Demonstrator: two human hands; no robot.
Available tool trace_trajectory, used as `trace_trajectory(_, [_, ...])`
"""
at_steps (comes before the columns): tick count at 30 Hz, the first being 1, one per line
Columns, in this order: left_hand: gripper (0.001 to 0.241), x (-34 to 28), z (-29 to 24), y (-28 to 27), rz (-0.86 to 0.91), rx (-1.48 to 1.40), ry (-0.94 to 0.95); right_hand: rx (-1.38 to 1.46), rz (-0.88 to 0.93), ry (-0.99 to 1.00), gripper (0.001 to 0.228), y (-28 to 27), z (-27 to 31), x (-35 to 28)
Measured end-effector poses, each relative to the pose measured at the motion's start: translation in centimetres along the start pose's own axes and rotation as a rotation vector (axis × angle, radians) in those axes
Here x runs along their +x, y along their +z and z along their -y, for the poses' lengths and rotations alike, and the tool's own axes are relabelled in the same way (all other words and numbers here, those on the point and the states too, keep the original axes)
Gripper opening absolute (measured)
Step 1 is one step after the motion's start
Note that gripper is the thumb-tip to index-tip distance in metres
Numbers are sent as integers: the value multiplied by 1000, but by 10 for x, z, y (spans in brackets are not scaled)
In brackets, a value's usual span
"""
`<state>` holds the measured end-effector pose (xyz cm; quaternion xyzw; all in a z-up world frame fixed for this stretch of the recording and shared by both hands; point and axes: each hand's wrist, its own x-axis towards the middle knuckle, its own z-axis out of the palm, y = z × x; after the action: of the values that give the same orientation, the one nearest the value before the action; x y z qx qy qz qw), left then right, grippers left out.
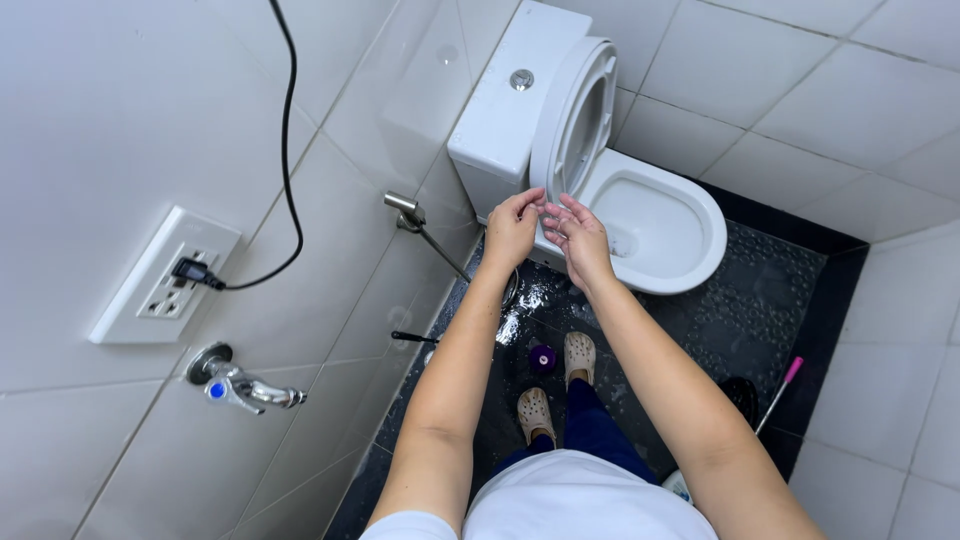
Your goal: The person cleans a toilet by first pouring purple cleaning liquid from a bottle into the bowl. They then scrub the inside of the toilet bowl with a toilet brush while holding a pink scoop. After scrubbing, the person flushes the toilet and washes their hands at the sink.
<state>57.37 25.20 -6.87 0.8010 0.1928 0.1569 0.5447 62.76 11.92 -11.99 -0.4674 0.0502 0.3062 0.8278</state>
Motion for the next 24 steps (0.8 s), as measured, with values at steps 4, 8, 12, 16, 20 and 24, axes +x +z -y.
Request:
trace_trajectory(4, [35,40,20,4,-8,13,-22,22,35,50,46,2,18,48])
trace_trajectory(8, [37,99,33,12,-36,-112,-125,116,41,84,47,13,38,99])
trace_trajectory(12, [45,158,50,25,-43,-288,-311,75,17,38,53,16,9,143])
trace_trajectory(16, [51,221,61,25,-47,-236,-334,83,78,-35,67,35,-14,184])
trace_trajectory(20, [57,261,66,21,-25,-155,-398,206,82,-37,74,56,-10,214])
trace_trajectory(24, [59,284,81,23,-30,-113,-422,246,50,-2,75,67,-8,247])
